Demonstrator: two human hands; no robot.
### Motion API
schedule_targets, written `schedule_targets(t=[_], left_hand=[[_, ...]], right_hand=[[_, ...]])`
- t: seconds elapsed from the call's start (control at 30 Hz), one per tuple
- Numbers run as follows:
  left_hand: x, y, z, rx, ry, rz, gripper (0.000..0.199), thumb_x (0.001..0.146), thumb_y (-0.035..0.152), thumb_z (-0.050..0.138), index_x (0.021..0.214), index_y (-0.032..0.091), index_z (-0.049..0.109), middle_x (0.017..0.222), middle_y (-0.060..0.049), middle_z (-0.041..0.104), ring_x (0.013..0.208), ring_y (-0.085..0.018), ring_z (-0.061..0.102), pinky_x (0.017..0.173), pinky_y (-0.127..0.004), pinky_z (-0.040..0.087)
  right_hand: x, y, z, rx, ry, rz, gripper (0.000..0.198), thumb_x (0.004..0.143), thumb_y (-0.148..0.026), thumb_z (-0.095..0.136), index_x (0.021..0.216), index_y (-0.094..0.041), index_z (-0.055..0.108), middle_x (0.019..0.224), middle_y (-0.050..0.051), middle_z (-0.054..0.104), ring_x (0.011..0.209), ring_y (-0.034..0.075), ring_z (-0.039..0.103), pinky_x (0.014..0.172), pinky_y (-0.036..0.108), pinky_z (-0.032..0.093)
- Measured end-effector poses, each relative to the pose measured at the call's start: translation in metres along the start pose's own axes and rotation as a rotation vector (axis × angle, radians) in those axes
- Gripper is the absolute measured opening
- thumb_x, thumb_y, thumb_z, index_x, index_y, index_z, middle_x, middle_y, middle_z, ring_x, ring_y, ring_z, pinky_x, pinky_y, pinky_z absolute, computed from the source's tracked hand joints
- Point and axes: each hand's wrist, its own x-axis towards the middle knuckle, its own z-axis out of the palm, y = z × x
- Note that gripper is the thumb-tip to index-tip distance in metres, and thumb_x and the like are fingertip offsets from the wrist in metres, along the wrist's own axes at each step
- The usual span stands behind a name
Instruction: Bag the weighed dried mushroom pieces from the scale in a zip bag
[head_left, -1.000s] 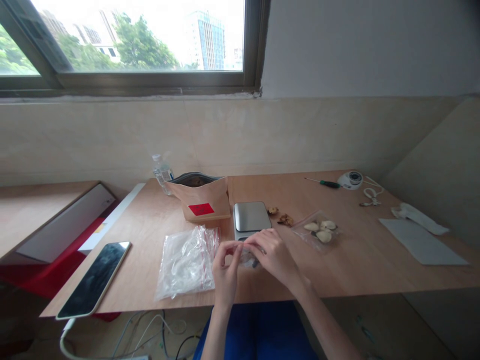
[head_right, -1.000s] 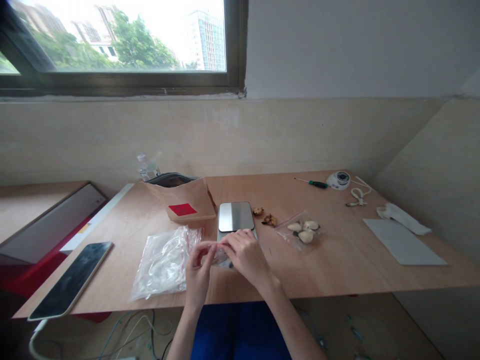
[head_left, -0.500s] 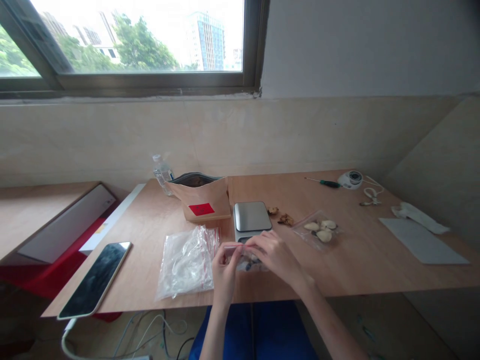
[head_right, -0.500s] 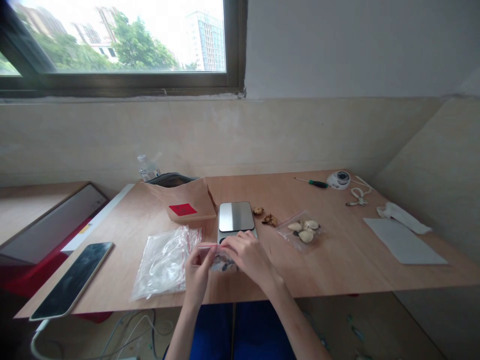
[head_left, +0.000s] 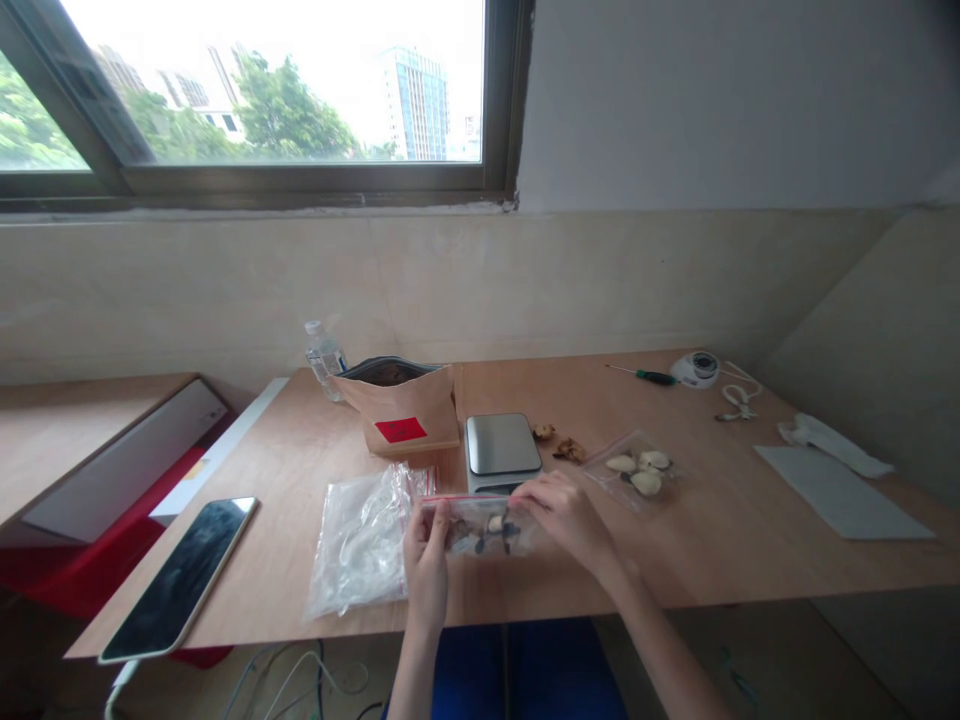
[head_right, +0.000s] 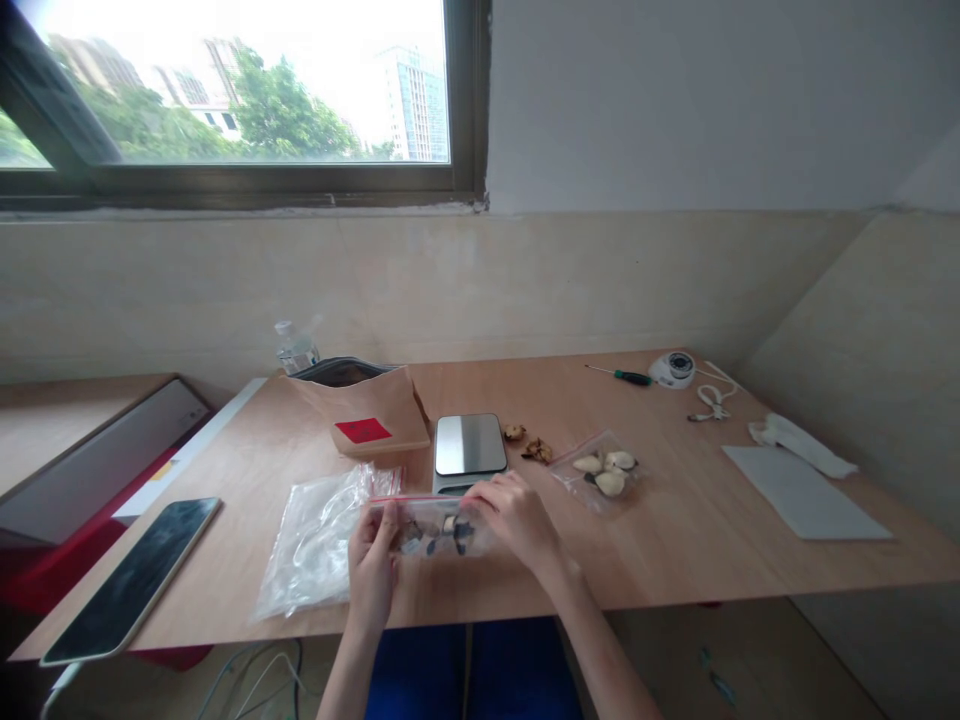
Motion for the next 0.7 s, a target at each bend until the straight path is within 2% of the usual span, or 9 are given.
schedule_targets(t=[0.13,0.3,0.5,0.6,0.7], left_hand=[[0.003,-0.005,-0.007,-0.070,0.018,-0.068,0.039,0.077,0.052,0.062,0.068,0.014,0.058,0.062,0.001,0.056,0.059,-0.009,0.052,0.056,-0.018,0.044],[0.001,0.001,-0.007,-0.192,0.129,-0.117,0.038,0.072,0.051,0.068,0.067,0.015,0.056,0.058,0.003,0.055,0.052,-0.007,0.051,0.050,-0.015,0.042],[0.004,0.010,-0.010,-0.288,0.097,-0.263,0.037,0.061,0.045,0.077,0.066,0.015,0.056,0.054,0.004,0.056,0.047,-0.008,0.052,0.045,-0.016,0.042],[0.003,0.011,-0.007,-0.270,-0.016,-0.340,0.034,0.062,0.044,0.077,0.073,0.015,0.062,0.062,0.001,0.062,0.055,-0.010,0.058,0.052,-0.018,0.046],[0.000,0.011,-0.002,-0.106,-0.254,-0.363,0.032,0.072,0.044,0.069,0.081,0.013,0.068,0.077,-0.005,0.068,0.071,-0.015,0.063,0.071,-0.024,0.050]], right_hand=[[-0.003,0.001,-0.005,-0.032,0.022,0.029,0.028,0.092,-0.028,0.047,0.072,-0.024,0.067,0.069,0.000,0.069,0.062,0.017,0.058,0.063,0.028,0.042],[-0.008,0.003,-0.006,0.080,-0.012,0.095,0.026,0.092,-0.028,0.048,0.076,-0.022,0.067,0.075,0.002,0.071,0.069,0.017,0.062,0.066,0.027,0.045],[-0.017,0.012,-0.015,0.193,-0.004,0.180,0.024,0.089,-0.026,0.051,0.072,-0.023,0.068,0.073,0.001,0.071,0.069,0.017,0.063,0.065,0.026,0.046],[-0.020,0.014,-0.026,0.297,0.040,0.294,0.022,0.086,-0.034,0.055,0.073,-0.021,0.068,0.076,0.002,0.071,0.072,0.018,0.064,0.067,0.026,0.047],[-0.028,0.025,-0.047,0.379,0.152,0.459,0.030,0.085,-0.046,0.055,0.075,-0.019,0.065,0.071,0.003,0.068,0.070,0.018,0.064,0.065,0.025,0.048]])
